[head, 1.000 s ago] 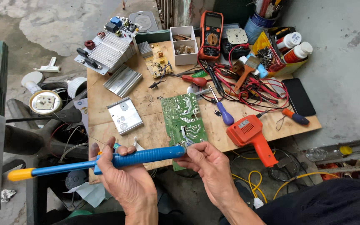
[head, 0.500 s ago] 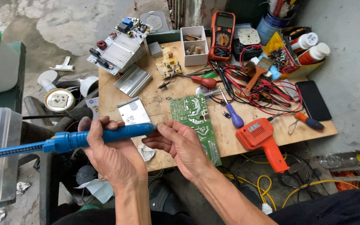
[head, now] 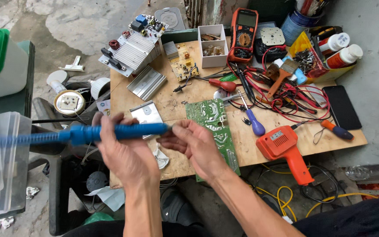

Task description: The person uses a soldering iron and a heat gun to work on a green circuit board. They repeatedly apply heat to specific areas of the board while holding soldering wire, then inspect the board by turning it over.

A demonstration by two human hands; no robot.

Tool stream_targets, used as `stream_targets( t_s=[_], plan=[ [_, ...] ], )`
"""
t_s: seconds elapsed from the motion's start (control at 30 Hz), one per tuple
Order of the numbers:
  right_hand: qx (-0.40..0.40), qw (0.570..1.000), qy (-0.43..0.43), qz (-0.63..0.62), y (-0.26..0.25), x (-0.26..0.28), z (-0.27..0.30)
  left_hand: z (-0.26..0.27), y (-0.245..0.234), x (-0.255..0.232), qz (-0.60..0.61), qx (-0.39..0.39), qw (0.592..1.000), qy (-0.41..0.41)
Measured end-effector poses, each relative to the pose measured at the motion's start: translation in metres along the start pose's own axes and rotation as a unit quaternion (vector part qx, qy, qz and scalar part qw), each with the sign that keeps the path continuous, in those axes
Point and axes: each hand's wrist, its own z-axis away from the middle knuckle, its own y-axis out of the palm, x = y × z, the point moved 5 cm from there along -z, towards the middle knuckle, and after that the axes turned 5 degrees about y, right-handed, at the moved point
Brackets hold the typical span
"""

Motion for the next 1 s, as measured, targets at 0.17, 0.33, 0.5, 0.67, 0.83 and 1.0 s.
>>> stream_targets(
  t_s=[0.17,0.33,0.5,0.67,0.83,1.0],
  plan=[
    [0.010,1.000,0.004,-0.028,-0.007,0.006,-0.055,-0.020,0.053,0.006,-0.098,0.091,0.991,0.000],
    [-0.025,1.000,-0.004,-0.014,-0.036,-0.002,-0.147,-0.073,0.078,0.037,-0.302,0.266,0.915,0.028],
    [-0.120,0.936,-0.116,0.310,-0.029,0.055,-0.126,-0.091,0.082,0.064,-0.447,0.347,0.815,0.127],
    [-0.179,0.933,-0.092,0.298,-0.029,0.083,-0.061,-0.110,0.056,0.100,-0.441,0.353,0.812,0.145],
    [-0.230,0.919,-0.070,0.312,-0.062,0.068,-0.033,-0.131,0.026,0.132,-0.447,0.339,0.815,0.147],
    [-0.211,0.936,-0.076,0.271,-0.064,0.066,-0.022,-0.133,0.026,0.128,-0.448,0.309,0.822,0.169]
  ],
)
